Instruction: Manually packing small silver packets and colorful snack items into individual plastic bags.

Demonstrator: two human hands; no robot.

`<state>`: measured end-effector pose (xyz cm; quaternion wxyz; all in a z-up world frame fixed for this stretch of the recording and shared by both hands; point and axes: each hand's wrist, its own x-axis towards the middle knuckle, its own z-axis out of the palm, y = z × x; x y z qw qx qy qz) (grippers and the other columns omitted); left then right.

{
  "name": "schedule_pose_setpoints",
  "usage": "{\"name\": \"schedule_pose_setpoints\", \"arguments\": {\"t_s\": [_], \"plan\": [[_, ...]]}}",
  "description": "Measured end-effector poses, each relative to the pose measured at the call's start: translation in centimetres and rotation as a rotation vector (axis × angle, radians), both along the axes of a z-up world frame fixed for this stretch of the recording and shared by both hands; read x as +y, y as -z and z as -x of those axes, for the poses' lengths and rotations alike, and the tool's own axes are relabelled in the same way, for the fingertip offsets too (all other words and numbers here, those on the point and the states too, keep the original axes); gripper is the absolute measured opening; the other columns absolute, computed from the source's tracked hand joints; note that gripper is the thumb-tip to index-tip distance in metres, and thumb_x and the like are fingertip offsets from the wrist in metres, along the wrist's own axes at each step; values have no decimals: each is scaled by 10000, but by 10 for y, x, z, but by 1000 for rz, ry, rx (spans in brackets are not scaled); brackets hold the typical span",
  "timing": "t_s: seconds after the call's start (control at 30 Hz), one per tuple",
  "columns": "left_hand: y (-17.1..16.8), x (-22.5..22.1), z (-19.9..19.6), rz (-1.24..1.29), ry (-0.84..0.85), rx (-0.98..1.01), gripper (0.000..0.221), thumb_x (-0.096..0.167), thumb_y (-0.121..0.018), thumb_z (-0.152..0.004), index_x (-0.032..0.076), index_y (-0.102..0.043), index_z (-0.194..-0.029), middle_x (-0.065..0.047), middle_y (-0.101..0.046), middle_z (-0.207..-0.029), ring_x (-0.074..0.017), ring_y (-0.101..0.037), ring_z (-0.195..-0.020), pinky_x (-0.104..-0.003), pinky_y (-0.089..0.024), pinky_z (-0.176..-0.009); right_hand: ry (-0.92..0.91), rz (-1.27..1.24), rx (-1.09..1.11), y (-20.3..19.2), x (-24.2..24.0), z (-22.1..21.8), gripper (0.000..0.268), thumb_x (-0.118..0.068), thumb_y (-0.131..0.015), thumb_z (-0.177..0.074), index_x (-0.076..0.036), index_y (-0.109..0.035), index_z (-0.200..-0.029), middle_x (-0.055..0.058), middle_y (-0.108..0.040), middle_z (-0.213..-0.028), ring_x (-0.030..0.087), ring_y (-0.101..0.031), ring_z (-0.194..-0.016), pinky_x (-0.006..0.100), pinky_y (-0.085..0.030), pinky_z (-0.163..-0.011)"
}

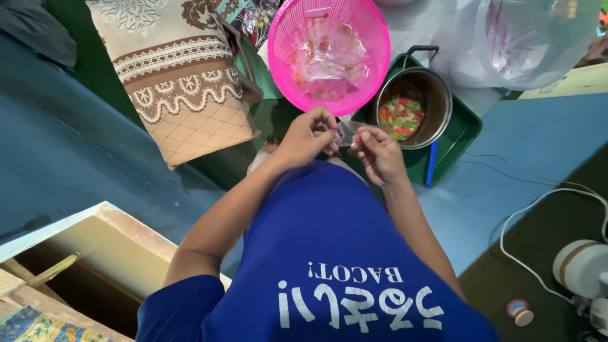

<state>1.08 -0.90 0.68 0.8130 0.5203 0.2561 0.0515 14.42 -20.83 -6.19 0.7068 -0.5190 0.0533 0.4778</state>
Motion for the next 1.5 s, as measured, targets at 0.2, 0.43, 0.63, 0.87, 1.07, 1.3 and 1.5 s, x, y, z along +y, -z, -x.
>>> {"name": "schedule_pose_setpoints", "arguments": {"t_s": [0.2,0.43,0.63,0.87,1.07,1.3,1.5], "plan": [[13,-6,1,-72,-30,35,178,105,-704,-899,9,-653,-1040,-184,-689,-820,-214,-742,-706,-331,-656,-627,206,156,-404,-52,-7,-40,148,-88,-674,-1023,-50,-699,-1164,146,-757,-931,180,-771,-776,214,-662,-642],[24,-12,10,-304,18,117,106,194,-738,-901,109,-699,-952,-74,-696,-707,-135,-649,-636,-267,-535,-591,-52,688,-1328,-71,-30,-90,166,-78,-773,-1033,-34,-793,-1191,209,-773,-966,310,-772,-856,338,-647,-678],[38,-20,18,-332,9,201,99,240,-744,-909,158,-709,-952,-42,-712,-737,-122,-622,-690,-262,-494,-661,-238,1020,-1262,-34,-44,-127,137,-252,-835,-958,-247,-833,-1094,30,-789,-942,240,-760,-908,354,-606,-818],[40,-13,18,-350,-64,185,45,80,-682,-922,62,-654,-952,8,-621,-811,-62,-508,-672,-197,-442,-627,81,642,-1181,-67,-53,-164,194,62,-746,-925,-10,-801,-1097,74,-788,-902,88,-698,-692,184,-626,-610],[79,15,-22,-1086,-72,105,124,49,-664,-857,63,-618,-971,-80,-658,-860,-266,-633,-785,-363,-492,-688,740,-6,-488,-75,-80,-218,129,96,-658,-982,27,-692,-1086,139,-725,-926,195,-696,-795,266,-634,-790],[190,56,-90,-1601,8,301,271,127,-679,-794,67,-652,-1057,-191,-600,-1057,-412,-586,-884,-506,-519,-706,528,321,-536,-88,-81,-172,545,-160,-654,-983,-79,-453,-1484,113,-598,-1385,238,-664,-1258,338,-616,-1022],[207,82,-111,-1728,185,433,146,201,-830,-751,116,-766,-851,-104,-653,-829,-330,-682,-795,-457,-598,-625,316,446,-730,-27,-87,-104,225,-92,-729,-966,-103,-706,-1190,37,-674,-1092,111,-621,-986,217,-549,-858]]}}
